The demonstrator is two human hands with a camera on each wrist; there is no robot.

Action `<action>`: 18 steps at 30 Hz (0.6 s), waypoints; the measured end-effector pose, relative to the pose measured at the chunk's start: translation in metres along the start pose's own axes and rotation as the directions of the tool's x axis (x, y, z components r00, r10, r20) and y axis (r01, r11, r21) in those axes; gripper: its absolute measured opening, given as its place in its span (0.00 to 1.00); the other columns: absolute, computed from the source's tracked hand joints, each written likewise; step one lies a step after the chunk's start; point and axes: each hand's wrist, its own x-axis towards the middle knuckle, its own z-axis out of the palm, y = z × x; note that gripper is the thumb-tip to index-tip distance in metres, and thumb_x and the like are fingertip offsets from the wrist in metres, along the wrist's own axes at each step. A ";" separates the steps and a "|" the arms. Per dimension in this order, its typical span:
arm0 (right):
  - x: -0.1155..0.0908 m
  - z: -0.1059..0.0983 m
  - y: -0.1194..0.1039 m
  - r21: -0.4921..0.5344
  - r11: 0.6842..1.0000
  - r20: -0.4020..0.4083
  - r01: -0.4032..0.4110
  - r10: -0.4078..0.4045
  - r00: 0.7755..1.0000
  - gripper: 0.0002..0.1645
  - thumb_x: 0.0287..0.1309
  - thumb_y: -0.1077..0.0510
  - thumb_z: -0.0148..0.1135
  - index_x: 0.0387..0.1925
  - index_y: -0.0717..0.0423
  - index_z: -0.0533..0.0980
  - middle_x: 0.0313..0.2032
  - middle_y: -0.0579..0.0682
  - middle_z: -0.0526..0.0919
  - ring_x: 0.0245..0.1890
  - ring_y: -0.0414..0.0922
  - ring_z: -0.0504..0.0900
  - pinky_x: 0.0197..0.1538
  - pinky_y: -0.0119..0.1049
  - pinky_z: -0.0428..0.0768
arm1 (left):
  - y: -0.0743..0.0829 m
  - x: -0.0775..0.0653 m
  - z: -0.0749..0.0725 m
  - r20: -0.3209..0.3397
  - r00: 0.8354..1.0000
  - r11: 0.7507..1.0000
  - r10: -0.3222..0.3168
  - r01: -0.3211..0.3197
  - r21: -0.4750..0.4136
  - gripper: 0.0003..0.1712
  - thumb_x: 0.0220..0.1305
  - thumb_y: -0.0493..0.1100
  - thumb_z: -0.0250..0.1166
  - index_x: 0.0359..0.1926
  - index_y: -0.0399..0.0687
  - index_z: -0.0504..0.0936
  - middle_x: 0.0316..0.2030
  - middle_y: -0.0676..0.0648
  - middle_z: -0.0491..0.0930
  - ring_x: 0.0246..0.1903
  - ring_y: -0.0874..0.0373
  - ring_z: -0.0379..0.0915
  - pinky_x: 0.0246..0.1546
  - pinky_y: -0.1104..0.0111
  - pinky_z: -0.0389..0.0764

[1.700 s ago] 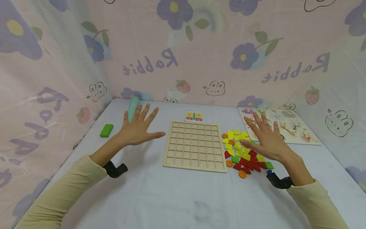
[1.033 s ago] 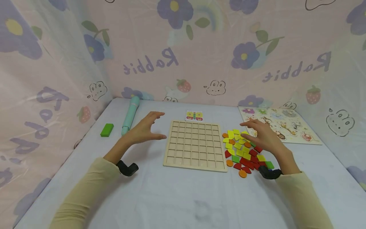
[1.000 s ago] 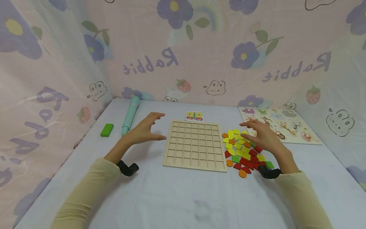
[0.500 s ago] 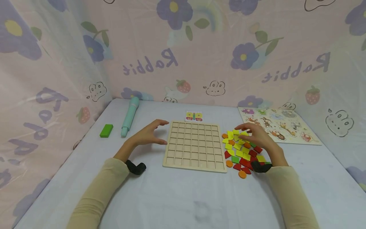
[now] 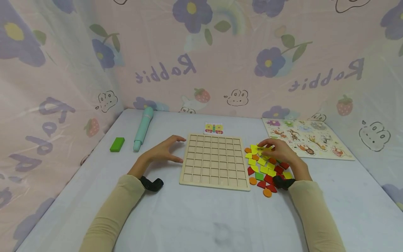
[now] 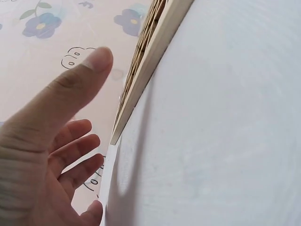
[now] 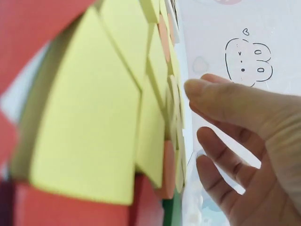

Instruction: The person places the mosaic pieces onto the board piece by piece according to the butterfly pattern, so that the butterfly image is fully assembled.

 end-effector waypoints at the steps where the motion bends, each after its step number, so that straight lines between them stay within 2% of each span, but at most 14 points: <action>1: 0.000 0.000 0.001 -0.002 1.000 0.003 -0.004 0.004 1.000 0.19 0.54 0.59 0.65 0.49 0.59 0.77 0.47 0.58 0.79 0.45 0.53 0.73 0.46 0.43 0.74 | -0.001 0.001 0.001 0.002 1.000 1.000 0.006 -0.006 0.005 0.50 0.41 0.51 0.77 0.65 0.47 0.63 0.64 0.45 0.60 0.68 0.49 0.49 0.68 0.53 0.50; 5: 0.001 0.001 0.002 -0.011 1.000 0.006 -0.016 0.016 1.000 0.20 0.54 0.59 0.66 0.49 0.59 0.77 0.46 0.58 0.79 0.42 0.52 0.73 0.43 0.41 0.74 | -0.003 0.003 0.003 0.011 0.999 0.999 0.034 -0.034 0.034 0.49 0.42 0.51 0.77 0.64 0.44 0.63 0.64 0.44 0.60 0.68 0.49 0.49 0.68 0.54 0.50; 11: 0.001 0.003 0.002 -0.020 1.000 0.007 -0.018 0.018 1.000 0.20 0.53 0.59 0.66 0.49 0.58 0.78 0.45 0.57 0.78 0.38 0.50 0.70 0.37 0.38 0.71 | -0.006 0.006 0.005 0.024 0.999 0.998 0.037 -0.038 0.057 0.50 0.42 0.52 0.77 0.65 0.42 0.64 0.64 0.44 0.60 0.68 0.49 0.49 0.68 0.56 0.49; 18: 0.002 0.005 0.004 -0.016 1.000 -0.002 -0.008 0.008 1.000 0.18 0.53 0.59 0.66 0.48 0.57 0.78 0.45 0.57 0.78 0.37 0.49 0.68 0.36 0.38 0.70 | -0.008 0.008 0.007 0.036 0.999 0.997 0.031 -0.034 0.073 0.52 0.41 0.54 0.76 0.66 0.44 0.63 0.64 0.46 0.60 0.68 0.50 0.49 0.68 0.56 0.50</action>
